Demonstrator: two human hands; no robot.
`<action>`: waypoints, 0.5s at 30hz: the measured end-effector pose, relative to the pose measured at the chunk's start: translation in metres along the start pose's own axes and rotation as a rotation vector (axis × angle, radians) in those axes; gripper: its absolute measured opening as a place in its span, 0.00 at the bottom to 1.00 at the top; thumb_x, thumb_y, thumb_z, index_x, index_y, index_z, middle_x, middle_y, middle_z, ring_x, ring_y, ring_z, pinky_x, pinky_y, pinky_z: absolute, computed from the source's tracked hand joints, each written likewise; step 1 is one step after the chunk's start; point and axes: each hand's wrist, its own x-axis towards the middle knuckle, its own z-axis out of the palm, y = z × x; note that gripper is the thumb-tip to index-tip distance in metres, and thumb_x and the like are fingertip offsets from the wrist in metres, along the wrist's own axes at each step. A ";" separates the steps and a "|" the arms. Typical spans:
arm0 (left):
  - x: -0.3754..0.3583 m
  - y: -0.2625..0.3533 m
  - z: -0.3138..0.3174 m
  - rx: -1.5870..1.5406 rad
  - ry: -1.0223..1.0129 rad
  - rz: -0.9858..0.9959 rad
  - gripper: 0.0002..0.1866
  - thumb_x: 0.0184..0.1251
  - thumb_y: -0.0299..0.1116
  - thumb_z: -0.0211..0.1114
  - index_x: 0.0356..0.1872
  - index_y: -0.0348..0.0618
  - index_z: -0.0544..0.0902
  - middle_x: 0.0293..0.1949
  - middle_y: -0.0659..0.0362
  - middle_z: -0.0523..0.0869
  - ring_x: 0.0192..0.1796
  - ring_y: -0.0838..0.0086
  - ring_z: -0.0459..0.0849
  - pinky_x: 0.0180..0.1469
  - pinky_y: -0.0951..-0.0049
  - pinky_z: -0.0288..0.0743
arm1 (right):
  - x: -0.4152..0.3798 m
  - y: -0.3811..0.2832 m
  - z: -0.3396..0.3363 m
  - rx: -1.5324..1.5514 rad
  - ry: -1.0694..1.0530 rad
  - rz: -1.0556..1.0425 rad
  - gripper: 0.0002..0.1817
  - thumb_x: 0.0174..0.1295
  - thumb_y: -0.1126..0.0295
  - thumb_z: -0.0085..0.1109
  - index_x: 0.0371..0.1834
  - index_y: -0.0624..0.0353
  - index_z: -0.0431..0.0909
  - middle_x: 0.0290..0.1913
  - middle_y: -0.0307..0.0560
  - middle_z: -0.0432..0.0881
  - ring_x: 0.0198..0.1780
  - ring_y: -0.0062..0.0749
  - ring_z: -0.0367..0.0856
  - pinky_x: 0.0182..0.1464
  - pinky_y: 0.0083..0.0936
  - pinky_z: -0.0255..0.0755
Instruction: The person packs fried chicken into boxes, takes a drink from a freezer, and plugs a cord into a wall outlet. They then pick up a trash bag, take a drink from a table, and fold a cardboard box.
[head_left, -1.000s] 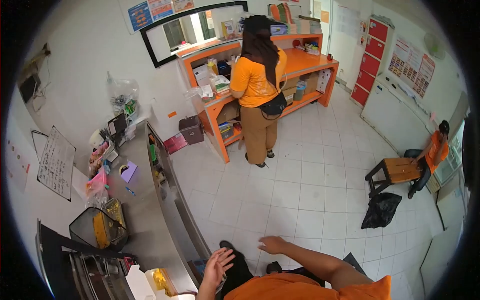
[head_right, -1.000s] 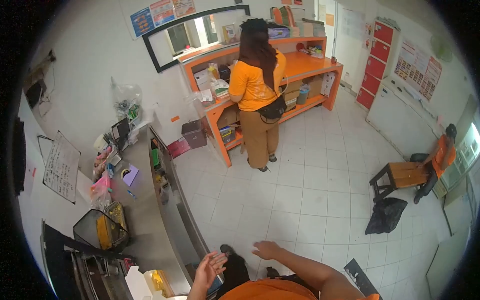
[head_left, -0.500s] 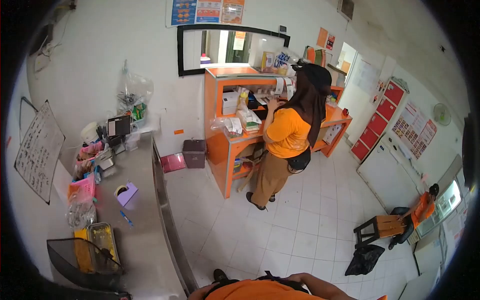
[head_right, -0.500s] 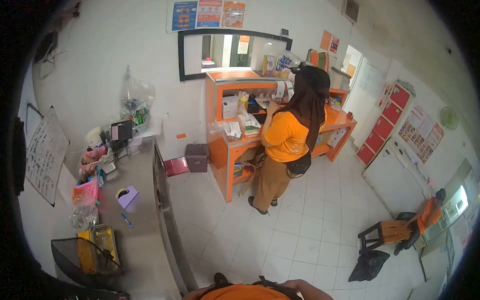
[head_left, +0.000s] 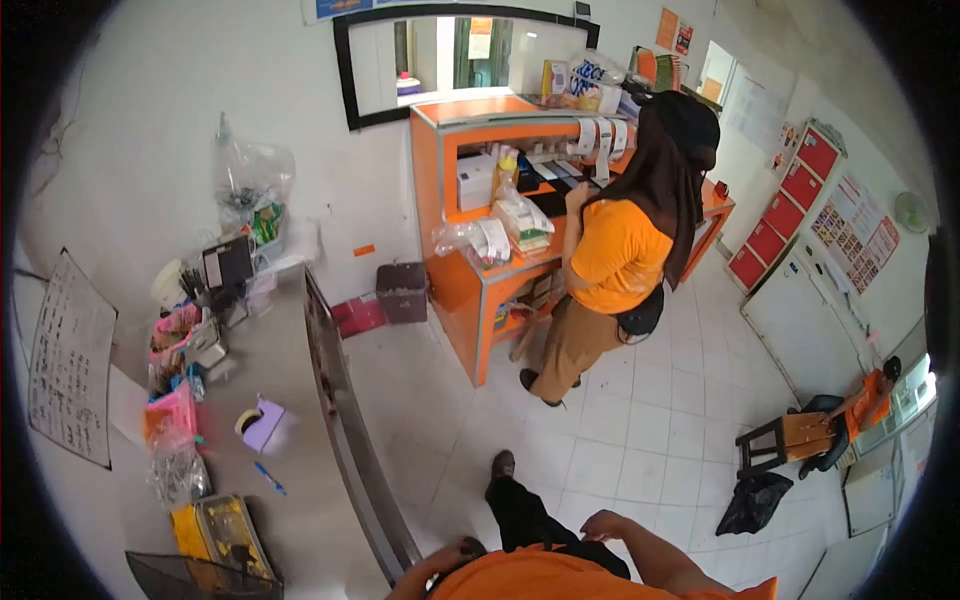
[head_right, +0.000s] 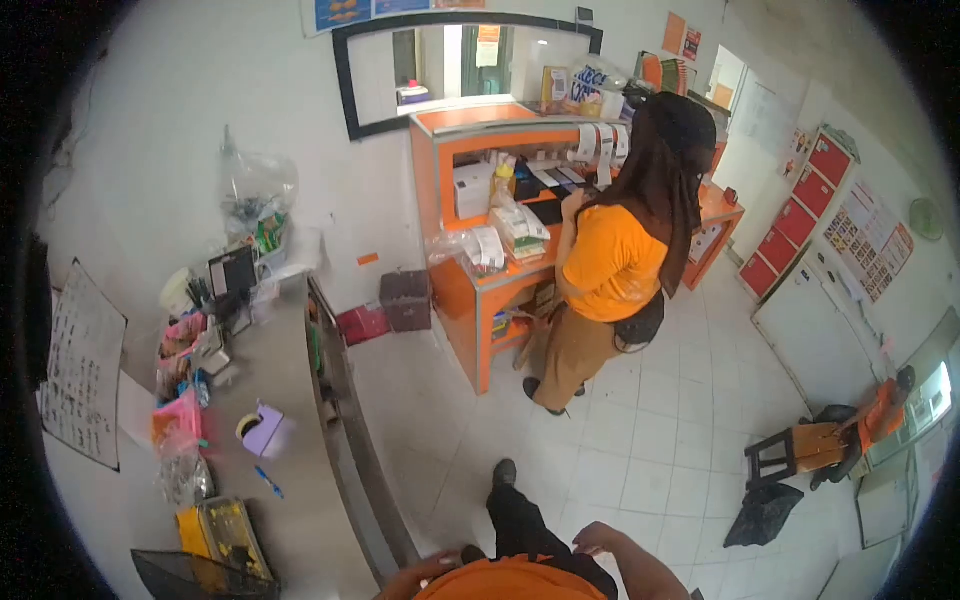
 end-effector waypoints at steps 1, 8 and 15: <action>-0.001 -0.009 -0.003 -0.058 0.020 -0.076 0.33 0.70 0.49 0.62 0.70 0.39 0.72 0.65 0.47 0.79 0.69 0.59 0.75 0.72 0.62 0.65 | -0.005 -0.024 0.000 0.139 0.142 -0.004 0.28 0.64 0.54 0.67 0.66 0.51 0.76 0.59 0.49 0.84 0.58 0.36 0.83 0.55 0.41 0.80; -0.019 0.023 -0.088 -0.143 0.337 -0.508 0.31 0.72 0.50 0.60 0.68 0.39 0.73 0.63 0.51 0.81 0.67 0.64 0.76 0.70 0.64 0.67 | 0.147 -0.012 -0.103 0.234 -0.215 0.096 0.30 0.69 0.56 0.62 0.69 0.62 0.72 0.65 0.54 0.81 0.62 0.41 0.81 0.65 0.39 0.75; -0.009 0.059 -0.203 0.009 0.477 -0.607 0.29 0.74 0.50 0.59 0.67 0.40 0.75 0.60 0.54 0.84 0.65 0.68 0.78 0.67 0.65 0.70 | 0.236 -0.061 -0.191 -0.309 -0.044 0.058 0.27 0.68 0.62 0.62 0.67 0.64 0.72 0.65 0.53 0.81 0.58 0.43 0.85 0.63 0.49 0.77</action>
